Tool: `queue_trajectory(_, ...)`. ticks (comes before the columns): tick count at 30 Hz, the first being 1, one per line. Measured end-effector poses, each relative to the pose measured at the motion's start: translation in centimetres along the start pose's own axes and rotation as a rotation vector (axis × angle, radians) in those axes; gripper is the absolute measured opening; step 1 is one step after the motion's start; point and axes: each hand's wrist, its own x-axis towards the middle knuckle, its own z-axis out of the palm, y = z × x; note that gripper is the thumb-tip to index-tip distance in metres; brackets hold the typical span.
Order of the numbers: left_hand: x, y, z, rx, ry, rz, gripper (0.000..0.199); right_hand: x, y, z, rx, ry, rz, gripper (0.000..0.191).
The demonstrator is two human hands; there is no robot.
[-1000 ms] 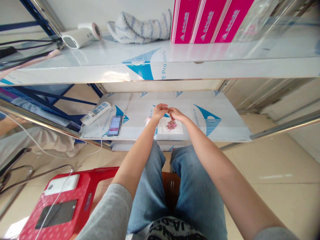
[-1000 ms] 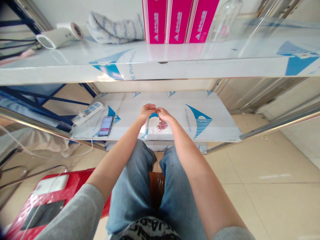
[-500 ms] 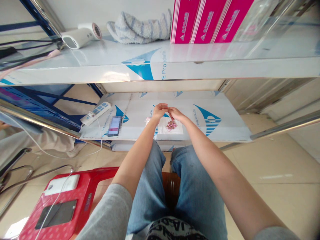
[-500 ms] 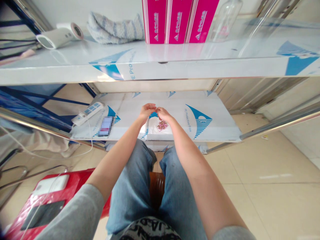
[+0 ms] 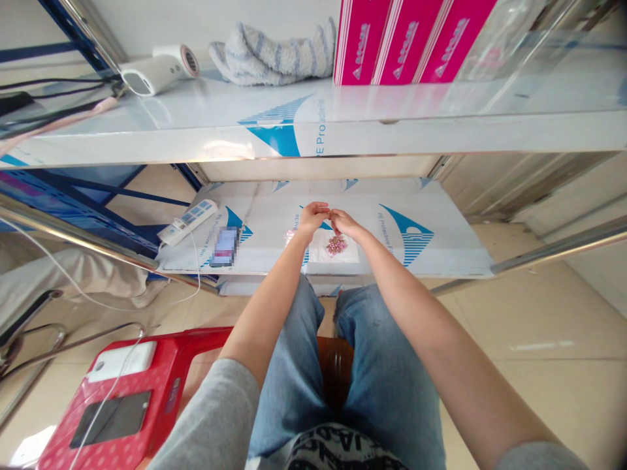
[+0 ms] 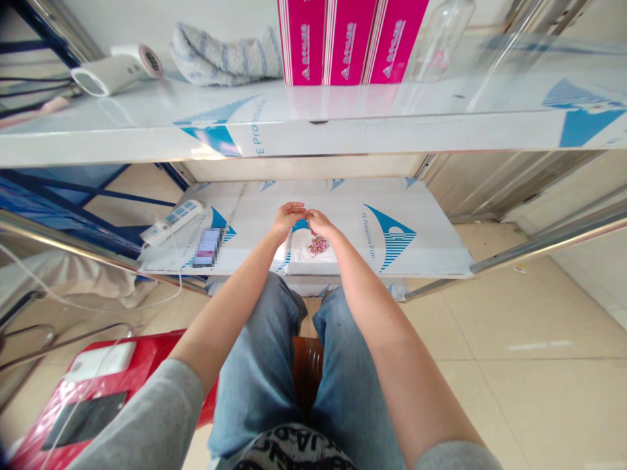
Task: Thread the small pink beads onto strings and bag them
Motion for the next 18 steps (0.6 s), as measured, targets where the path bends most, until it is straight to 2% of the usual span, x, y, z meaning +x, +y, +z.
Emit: queue_trajectory(18, -0.13, 0.1, -0.12, -0.047, -0.028, 0.004, 0.03, -0.42, -0.38, -0.11, 0.11, -0.028, 0.003, 0.016)
